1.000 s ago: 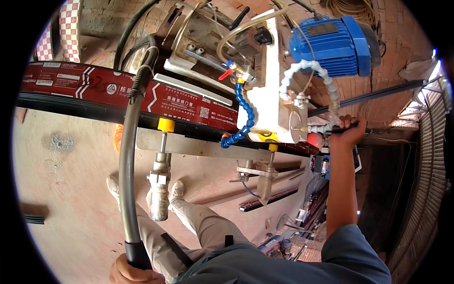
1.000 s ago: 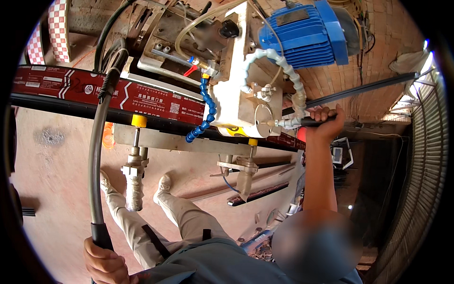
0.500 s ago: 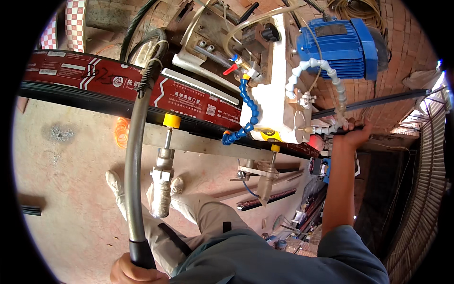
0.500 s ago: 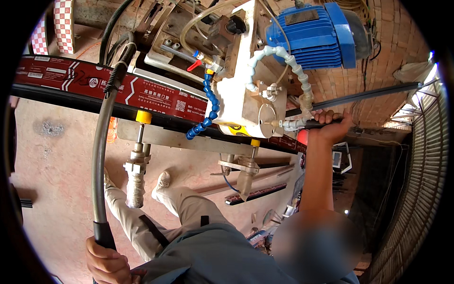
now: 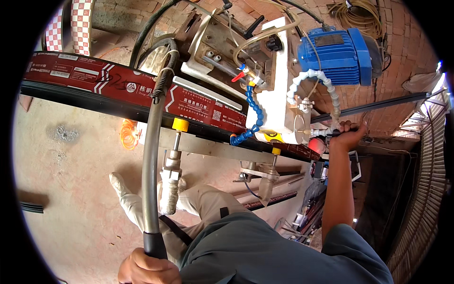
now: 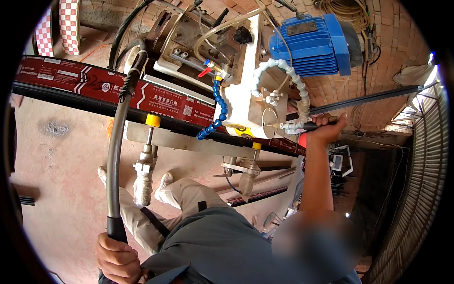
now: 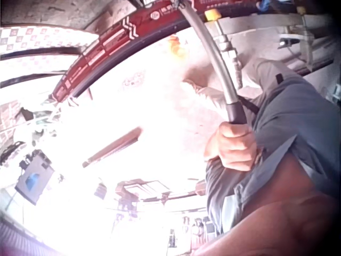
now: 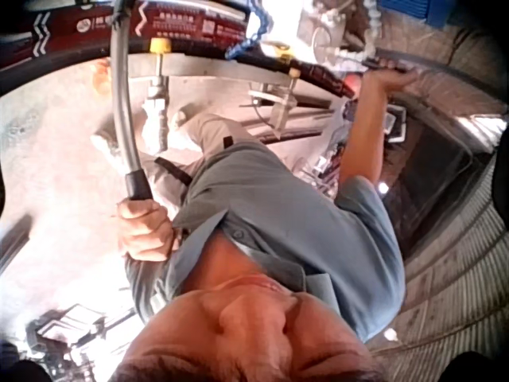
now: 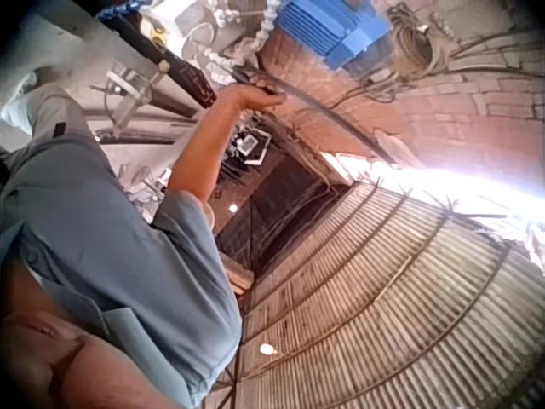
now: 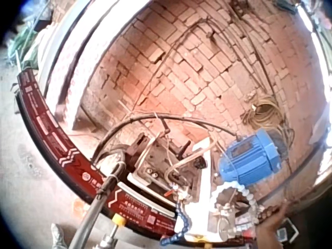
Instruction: The person positions a long metal profile into a cutting machine, secures it with clamps, and operates the machine to cut the material. They then remove the cut piece and repeat the process with another profile.
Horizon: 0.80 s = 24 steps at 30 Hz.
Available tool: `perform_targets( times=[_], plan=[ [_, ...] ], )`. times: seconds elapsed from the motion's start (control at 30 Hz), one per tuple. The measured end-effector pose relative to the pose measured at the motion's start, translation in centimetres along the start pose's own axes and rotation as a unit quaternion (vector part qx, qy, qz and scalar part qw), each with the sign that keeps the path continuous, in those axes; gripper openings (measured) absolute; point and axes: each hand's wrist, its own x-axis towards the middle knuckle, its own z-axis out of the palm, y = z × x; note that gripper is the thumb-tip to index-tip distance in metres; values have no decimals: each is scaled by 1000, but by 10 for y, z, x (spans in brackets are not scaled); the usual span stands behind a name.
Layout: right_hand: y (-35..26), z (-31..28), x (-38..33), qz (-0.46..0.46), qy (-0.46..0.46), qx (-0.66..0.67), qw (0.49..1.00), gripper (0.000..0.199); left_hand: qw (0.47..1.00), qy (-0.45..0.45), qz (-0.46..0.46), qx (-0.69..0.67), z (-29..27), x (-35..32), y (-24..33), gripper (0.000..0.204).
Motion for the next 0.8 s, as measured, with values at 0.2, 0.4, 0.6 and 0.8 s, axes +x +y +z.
perform_targets(
  times=[0.2,0.4,0.6,0.8],
  plan=[
    [0,-1,0,24,12,15,1000,52,1000,-2,15,-5,-3,0,-3,25],
    [3,-1,2,1,4,1,1000,54,1000,-4,13,-10,-3,-2,-3,24],
    [3,-5,2,2,14,-7,1000,50,1000,-2,12,-12,-4,-3,-4,21],
    [2,-3,1,-10,11,-8,1000,52,1000,-9,3,-13,-4,-3,-3,19]
  ],
)
